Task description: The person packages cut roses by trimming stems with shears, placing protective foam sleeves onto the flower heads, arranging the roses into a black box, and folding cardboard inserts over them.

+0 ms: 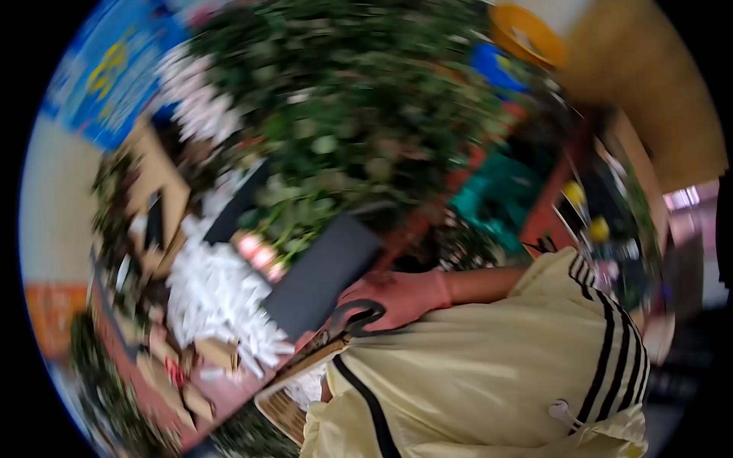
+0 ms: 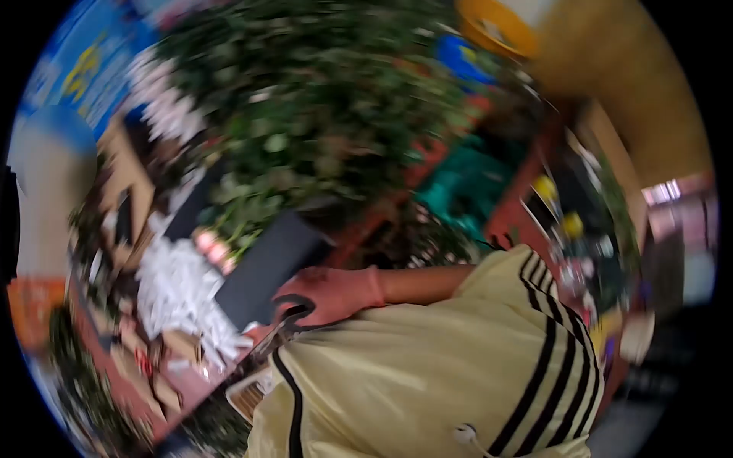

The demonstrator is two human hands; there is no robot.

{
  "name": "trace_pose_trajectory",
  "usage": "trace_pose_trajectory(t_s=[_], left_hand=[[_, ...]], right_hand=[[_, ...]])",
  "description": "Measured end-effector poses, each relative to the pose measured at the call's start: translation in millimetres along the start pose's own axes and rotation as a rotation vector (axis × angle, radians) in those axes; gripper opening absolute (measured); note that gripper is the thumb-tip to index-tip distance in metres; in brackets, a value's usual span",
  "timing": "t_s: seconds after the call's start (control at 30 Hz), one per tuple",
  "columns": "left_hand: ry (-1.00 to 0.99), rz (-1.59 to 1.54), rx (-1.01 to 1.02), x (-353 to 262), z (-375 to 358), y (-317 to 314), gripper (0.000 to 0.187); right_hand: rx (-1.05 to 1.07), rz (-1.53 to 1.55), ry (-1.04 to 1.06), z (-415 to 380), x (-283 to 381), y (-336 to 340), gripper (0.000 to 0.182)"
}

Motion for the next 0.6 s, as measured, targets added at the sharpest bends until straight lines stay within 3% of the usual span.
trace_pose_trajectory(t_s=[0.13,0.2,0.27,0.33,0.4,0.47,0.6], left_hand=[[-0.047,0.125,0.128,-31,36,9,0.04],[-0.071,0.187,0.188,-49,51,2,0.04],[-0.105,0.247,0.24,-74,65,-5,0.041],[-0.129,0.298,0.279,-92,69,-15,0.041],[-0.148,0.343,0.309,-109,72,-27,0.041],[-0.163,0.395,0.343,-123,75,-43,0.042],[-0.172,0.446,0.375,-136,79,-78,0.042]], right_hand=[[-0.349,-0.009,-0.092,-55,16,7,0.026],[-0.359,0.127,-0.113,-88,15,-6,0.032],[-0.444,0.058,-0.198,-113,-1,-11,0.034],[-0.695,-0.015,-0.342,-153,-9,-15,0.024],[-0.698,0.007,-0.381,-185,-26,-27,0.026],[-0.717,-0.089,-0.682,-229,-45,-43,0.033],[-0.92,-0.158,-0.757,-304,-59,-56,0.03]])
Point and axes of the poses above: each hand's wrist, its own z-axis towards the middle knuckle, its own y-axis out of the back of the hand, x = y × z, the point moved 7 cm from there along z, towards the middle knuckle, and after that the axes turned 8 degrees about x, right-handed, at the moved point
